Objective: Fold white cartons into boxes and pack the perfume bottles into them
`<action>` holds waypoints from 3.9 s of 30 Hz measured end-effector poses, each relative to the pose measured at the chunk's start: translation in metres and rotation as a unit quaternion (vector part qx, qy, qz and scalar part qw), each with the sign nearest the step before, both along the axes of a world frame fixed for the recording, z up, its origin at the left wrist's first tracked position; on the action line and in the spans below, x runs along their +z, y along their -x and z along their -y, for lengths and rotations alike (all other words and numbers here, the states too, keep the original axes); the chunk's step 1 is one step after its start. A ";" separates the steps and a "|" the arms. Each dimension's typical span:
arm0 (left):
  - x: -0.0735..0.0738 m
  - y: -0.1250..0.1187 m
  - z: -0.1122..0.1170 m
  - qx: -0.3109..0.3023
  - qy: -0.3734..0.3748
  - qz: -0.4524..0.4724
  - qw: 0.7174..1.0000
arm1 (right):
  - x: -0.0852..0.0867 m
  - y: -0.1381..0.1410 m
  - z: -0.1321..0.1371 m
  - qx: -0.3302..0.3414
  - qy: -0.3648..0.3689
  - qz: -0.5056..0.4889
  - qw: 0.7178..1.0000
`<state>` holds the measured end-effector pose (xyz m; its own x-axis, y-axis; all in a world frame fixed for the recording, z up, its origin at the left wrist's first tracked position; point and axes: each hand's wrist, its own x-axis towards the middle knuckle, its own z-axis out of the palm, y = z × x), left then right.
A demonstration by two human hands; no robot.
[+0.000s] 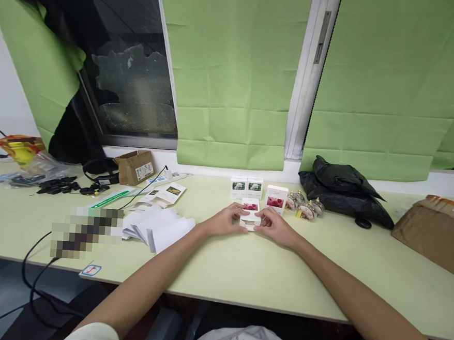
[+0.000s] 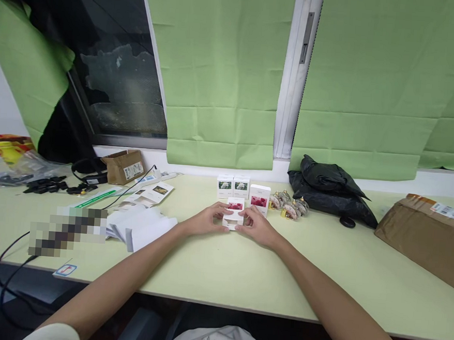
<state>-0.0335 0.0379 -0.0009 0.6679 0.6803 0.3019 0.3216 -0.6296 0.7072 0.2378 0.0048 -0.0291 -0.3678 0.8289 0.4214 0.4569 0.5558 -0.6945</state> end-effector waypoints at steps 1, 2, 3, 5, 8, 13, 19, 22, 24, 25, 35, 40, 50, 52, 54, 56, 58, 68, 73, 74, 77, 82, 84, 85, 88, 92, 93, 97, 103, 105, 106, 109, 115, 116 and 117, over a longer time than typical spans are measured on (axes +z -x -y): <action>-0.001 -0.001 0.000 0.002 -0.003 0.007 1.000 | 0.000 0.000 0.001 0.002 0.002 0.002 1.000; -0.002 -0.001 -0.001 0.004 -0.001 0.015 1.000 | 0.000 0.000 0.001 0.002 0.002 0.003 1.000; -0.004 -0.002 -0.002 0.003 0.004 0.021 1.000 | 0.000 0.000 0.001 0.002 0.003 0.005 1.000; -0.006 -0.004 -0.003 0.004 0.013 0.030 0.999 | 0.000 0.001 0.000 0.001 0.002 0.007 1.000; -0.008 -0.006 -0.004 0.015 0.015 0.033 0.999 | -0.001 0.001 -0.002 -0.002 -0.009 0.007 1.000; -0.011 -0.007 -0.007 0.021 -0.008 0.026 0.999 | -0.003 0.003 -0.007 -0.015 -0.011 0.003 1.000; -0.010 -0.006 -0.009 0.022 -0.024 0.009 0.999 | 0.005 0.008 -0.003 -0.038 -0.037 0.034 0.998; -0.009 -0.006 -0.009 0.026 -0.038 0.000 0.999 | 0.006 0.009 -0.002 -0.045 -0.064 0.056 0.995; -0.009 -0.007 -0.008 0.030 -0.059 -0.009 0.998 | 0.005 0.009 -0.002 -0.041 -0.085 0.072 0.993; -0.009 -0.007 -0.008 0.031 -0.070 -0.014 0.997 | 0.004 0.009 -0.002 -0.040 -0.095 0.081 0.991; -0.003 -0.005 -0.009 0.028 -0.143 -0.050 0.988 | 0.003 0.011 -0.004 -0.054 -0.132 0.153 0.978; -0.002 -0.004 -0.010 0.036 -0.103 -0.027 0.994 | 0.004 0.010 -0.003 -0.043 -0.126 0.135 0.982; -0.001 -0.004 -0.003 0.035 -0.017 0.016 0.999 | 0.005 0.003 0.000 -0.016 -0.077 0.061 0.995; 0.000 -0.003 -0.003 0.026 -0.019 0.012 0.999 | 0.004 0.003 -0.001 -0.025 -0.055 0.049 0.997; 0.001 -0.002 -0.002 0.014 -0.024 0.007 1.000 | 0.002 0.002 -0.001 -0.027 -0.040 0.037 0.998; 0.001 -0.001 -0.002 0.009 -0.027 0.003 1.000 | 0.001 0.002 -0.002 -0.021 -0.035 0.026 0.999; 0.001 -0.002 -0.003 0.014 -0.030 0.004 0.999 | -0.001 0.001 -0.003 -0.010 -0.031 0.016 0.999; -0.002 -0.006 -0.005 0.034 -0.036 0.010 0.999 | -0.002 0.003 -0.005 -0.001 0.001 -0.017 1.000; -0.007 -0.007 -0.008 0.043 -0.045 0.009 0.998 | -0.003 0.003 -0.006 -0.001 0.006 -0.025 1.000; -0.008 -0.007 -0.008 0.047 -0.049 0.006 0.998 | -0.003 0.003 -0.006 -0.003 0.004 -0.025 1.000; -0.009 -0.007 -0.008 0.054 -0.061 -0.005 0.997 | -0.002 0.004 -0.007 -0.009 -0.006 -0.016 1.000; -0.007 -0.008 -0.005 0.053 -0.096 -0.024 0.994 | 0.001 0.007 -0.006 -0.029 -0.065 0.041 0.997; -0.007 -0.008 -0.005 0.052 -0.094 -0.023 0.994 | 0.002 0.008 -0.006 -0.034 -0.084 0.055 0.994; -0.008 -0.009 -0.006 0.051 -0.086 -0.016 0.995 | 0.003 0.008 -0.006 -0.036 -0.088 0.059 0.994; -0.014 -0.011 -0.010 0.072 -0.057 0.019 0.996 | 0.003 0.008 -0.006 -0.043 -0.089 0.063 0.993; -0.025 -0.013 -0.017 0.232 -0.082 -0.011 0.969 | 0.002 0.007 -0.007 -0.057 -0.053 0.029 0.997; -0.026 -0.013 -0.018 0.270 -0.083 -0.033 0.959 | 0.001 0.007 -0.008 -0.059 -0.043 0.014 0.997; -0.026 -0.013 -0.020 0.294 -0.054 -0.095 0.950 | -0.006 0.006 -0.015 -0.068 0.006 -0.053 0.996; -0.018 -0.008 -0.015 0.256 -0.039 -0.072 0.963 | -0.011 0.005 -0.019 -0.050 0.085 -0.094 0.991; -0.017 -0.006 -0.014 0.237 -0.029 -0.061 0.969 | -0.008 0.005 -0.016 -0.040 0.085 -0.099 0.991; -0.017 -0.005 -0.014 0.225 -0.024 -0.052 0.973 | -0.006 0.005 -0.015 -0.037 0.081 -0.101 0.991; -0.018 -0.004 -0.015 0.189 -0.011 -0.006 0.982 | -0.002 0.006 -0.010 -0.037 0.067 -0.103 0.992; -0.016 -0.006 -0.013 0.172 -0.071 0.037 0.982 | -0.001 0.006 -0.008 -0.036 0.032 -0.100 0.994; -0.014 -0.006 -0.012 0.172 -0.094 0.037 0.980 | 0.000 0.006 -0.007 -0.038 0.024 -0.094 0.995; -0.013 -0.006 -0.010 0.171 -0.115 0.037 0.978 | 0.000 0.007 -0.007 -0.041 0.014 -0.088 0.995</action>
